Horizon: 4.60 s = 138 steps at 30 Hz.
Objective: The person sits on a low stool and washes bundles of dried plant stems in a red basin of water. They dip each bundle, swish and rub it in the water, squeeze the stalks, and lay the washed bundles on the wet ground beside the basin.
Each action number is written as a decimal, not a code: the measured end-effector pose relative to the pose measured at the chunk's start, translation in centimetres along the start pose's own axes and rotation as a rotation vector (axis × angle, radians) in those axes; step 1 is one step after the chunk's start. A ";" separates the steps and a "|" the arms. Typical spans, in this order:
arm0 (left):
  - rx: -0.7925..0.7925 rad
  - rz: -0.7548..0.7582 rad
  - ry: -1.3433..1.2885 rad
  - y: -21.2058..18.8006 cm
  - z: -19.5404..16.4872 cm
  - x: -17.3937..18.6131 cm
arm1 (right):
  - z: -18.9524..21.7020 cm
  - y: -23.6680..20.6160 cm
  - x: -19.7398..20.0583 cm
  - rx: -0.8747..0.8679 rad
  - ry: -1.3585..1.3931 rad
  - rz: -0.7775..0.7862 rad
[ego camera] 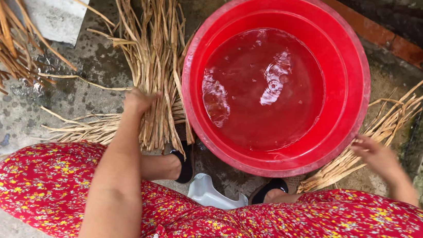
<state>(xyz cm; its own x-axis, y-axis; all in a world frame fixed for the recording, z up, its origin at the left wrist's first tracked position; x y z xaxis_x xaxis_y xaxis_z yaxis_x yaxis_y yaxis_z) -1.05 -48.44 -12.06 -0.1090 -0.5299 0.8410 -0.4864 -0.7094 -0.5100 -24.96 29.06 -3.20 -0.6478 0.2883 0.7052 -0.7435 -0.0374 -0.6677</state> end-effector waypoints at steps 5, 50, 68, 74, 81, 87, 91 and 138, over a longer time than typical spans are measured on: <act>0.013 0.004 0.098 -1.1 -0.2 0.0 | 2.5 -0.8 12.8 0.351 0.399 -0.144; -0.799 -0.363 -1.820 -18.8 -10.5 29.5 | 31.9 -15.4 1.5 0.525 -0.051 0.093; -0.278 0.275 -0.258 -9.4 -15.5 -5.9 | 26.3 -4.8 -10.4 0.272 0.435 -0.050; -0.319 0.039 -0.784 -8.6 -12.4 -3.4 | 25.8 -5.4 -17.4 -0.072 0.741 -0.059; -0.331 0.616 -0.193 -15.9 -11.6 -11.5 | 37.3 -11.1 -27.2 0.208 1.050 0.337; 0.095 0.673 -0.493 -14.4 -6.5 -12.7 | 29.8 -9.7 -26.0 -0.206 0.828 -0.032; 0.186 0.973 -0.625 -17.6 -7.2 -14.5 | 32.2 -9.4 -28.8 0.038 1.318 0.183; -0.378 0.922 -0.543 -35.1 -7.1 8.5 | 35.8 -1.6 -22.1 -0.051 1.849 0.411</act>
<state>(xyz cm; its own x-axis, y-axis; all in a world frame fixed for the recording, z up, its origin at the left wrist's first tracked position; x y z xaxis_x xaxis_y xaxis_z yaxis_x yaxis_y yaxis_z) 8.96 -24.80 14.27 -0.2158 -0.9744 -0.0632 -0.6560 0.1926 -0.7297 -15.42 -11.49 -9.22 0.2332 0.7946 -0.5606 -0.5834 -0.3469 -0.7344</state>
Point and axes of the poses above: each hand's wrist, its own y-axis towards the middle knuckle, its own x-axis out of the back of the hand, z = x × y, the point moved 7 cm from there along y, towards the middle knuckle, and after that the axes turned 1 degree about z, right-handed, at the moved point
